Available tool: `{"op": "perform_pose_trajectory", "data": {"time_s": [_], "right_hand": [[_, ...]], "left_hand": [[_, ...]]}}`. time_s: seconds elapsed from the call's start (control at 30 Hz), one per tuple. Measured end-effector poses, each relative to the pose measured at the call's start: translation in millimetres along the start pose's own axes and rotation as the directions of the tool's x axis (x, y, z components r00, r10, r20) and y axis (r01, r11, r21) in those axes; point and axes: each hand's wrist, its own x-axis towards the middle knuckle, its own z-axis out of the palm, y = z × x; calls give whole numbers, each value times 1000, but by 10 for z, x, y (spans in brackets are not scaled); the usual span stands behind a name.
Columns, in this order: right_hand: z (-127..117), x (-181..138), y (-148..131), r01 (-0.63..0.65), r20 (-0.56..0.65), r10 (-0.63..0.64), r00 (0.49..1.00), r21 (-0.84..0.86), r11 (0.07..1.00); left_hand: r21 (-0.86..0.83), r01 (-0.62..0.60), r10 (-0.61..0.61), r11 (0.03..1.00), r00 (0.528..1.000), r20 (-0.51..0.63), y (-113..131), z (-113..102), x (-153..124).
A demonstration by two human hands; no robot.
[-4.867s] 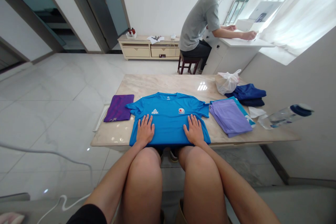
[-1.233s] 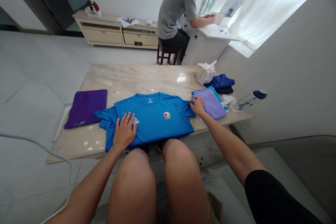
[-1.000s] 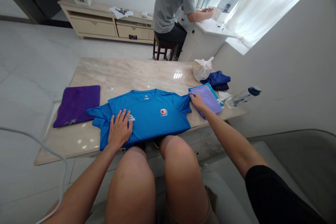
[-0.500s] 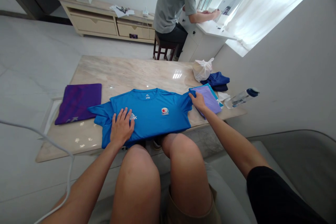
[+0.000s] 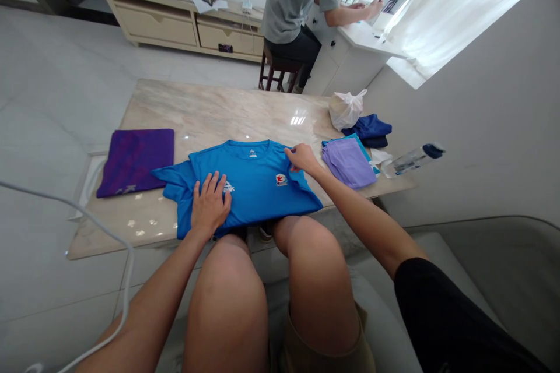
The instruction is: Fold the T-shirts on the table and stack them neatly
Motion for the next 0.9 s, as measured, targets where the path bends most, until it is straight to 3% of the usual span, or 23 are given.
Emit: {"op": "perform_pose_trajectory", "data": {"time_s": [0.1, 0.2, 0.3, 0.4, 0.5, 0.6, 0.9], "right_hand": [[17, 102, -26, -64, 66, 37, 997, 470, 880], [-85, 122, 158, 32, -95, 26, 995, 564, 825], [-71, -39, 451, 211, -231, -151, 961, 264, 941], [188, -325, 694, 427, -78, -443, 893, -161, 890], [519, -541, 809, 458, 46, -479, 876, -389, 800], [658, -554, 851, 390, 28, -426, 904, -460, 797], [461, -171, 1009, 386, 42, -421, 906, -487, 783]], "left_hand": [[3, -2, 2, 1000, 1000, -1, -6, 5, 1], [13, -7, 7, 1000, 1000, 4, -9, 7, 4], [31, -6, 6, 999, 1000, 15, -7, 4, 8], [50, -6, 4, 999, 999, 40, -3, -3, 13], [74, -7, 2, 997, 997, 75, 1, -4, 38], [109, -13, 1, 994, 994, 111, 4, 10, 102], [125, -88, 69, 988, 987, 146, -14, 157, 457]]}}
